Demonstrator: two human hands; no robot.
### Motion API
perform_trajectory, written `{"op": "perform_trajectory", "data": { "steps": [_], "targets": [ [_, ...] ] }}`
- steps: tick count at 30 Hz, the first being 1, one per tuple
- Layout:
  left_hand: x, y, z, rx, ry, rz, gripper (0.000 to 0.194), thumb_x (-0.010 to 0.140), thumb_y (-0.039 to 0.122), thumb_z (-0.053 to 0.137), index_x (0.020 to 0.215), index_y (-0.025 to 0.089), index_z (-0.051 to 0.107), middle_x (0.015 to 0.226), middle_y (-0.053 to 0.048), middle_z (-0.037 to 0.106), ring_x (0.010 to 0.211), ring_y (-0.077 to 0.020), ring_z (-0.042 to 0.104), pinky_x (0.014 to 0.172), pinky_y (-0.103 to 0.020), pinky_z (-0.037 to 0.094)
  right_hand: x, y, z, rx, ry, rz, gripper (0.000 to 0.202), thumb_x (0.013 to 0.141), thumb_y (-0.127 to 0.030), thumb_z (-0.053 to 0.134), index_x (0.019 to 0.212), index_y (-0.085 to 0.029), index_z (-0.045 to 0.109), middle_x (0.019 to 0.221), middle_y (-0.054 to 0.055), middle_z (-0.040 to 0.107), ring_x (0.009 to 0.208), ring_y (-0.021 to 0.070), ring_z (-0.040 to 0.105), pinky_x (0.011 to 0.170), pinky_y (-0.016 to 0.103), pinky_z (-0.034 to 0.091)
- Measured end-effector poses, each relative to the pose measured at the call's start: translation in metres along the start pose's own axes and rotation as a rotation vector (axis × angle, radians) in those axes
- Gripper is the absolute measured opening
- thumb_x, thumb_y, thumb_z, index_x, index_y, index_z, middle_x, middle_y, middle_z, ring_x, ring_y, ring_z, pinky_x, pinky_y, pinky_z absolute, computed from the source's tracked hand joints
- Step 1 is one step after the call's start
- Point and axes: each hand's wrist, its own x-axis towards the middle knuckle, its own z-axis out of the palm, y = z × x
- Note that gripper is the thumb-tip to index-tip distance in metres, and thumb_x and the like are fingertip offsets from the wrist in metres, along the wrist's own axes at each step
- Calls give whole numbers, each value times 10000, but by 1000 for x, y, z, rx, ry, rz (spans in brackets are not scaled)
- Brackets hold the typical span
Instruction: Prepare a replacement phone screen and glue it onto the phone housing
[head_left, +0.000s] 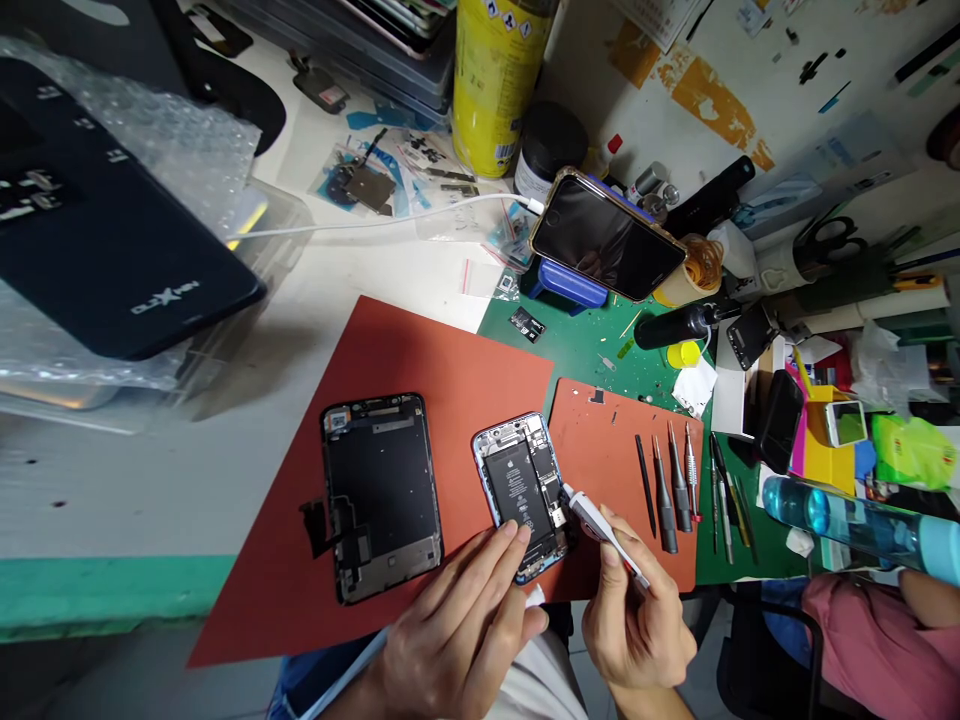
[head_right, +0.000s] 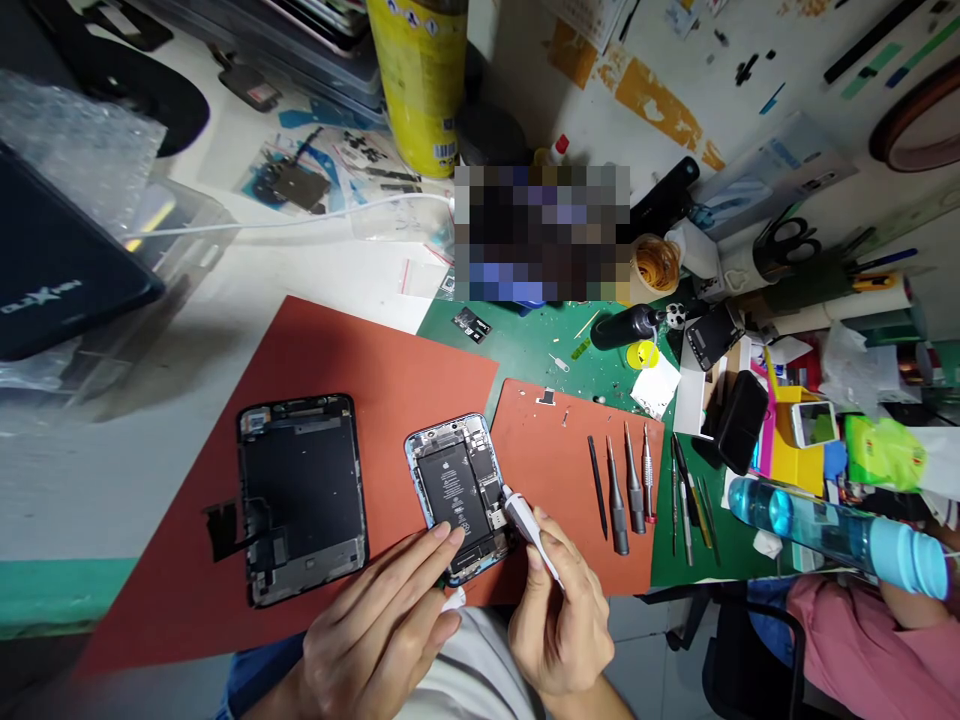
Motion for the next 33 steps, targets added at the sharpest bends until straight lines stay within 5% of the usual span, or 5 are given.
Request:
{"op": "perform_trajectory", "data": {
  "steps": [10, 33],
  "targets": [
    [4, -2, 0, 18, -2, 18, 294, 1130, 185, 493, 913, 92, 668, 1040, -263, 842, 1079, -351, 837, 878, -424, 698, -1, 1, -4, 12, -20, -23, 528, 912, 86, 738, 1398, -121, 721, 1172, 102, 845, 991, 264, 859, 826, 374, 751],
    [4, -1, 0, 20, -9, 21, 282, 1126, 170, 500, 927, 80, 679, 1047, -273, 839, 1099, -349, 832, 891, -425, 697, -8, 4, -13, 49, -55, 30, 454, 934, 70, 714, 1344, -127, 721, 1187, 106, 843, 1023, 284, 859, 872, 416, 751]
  ]
}}
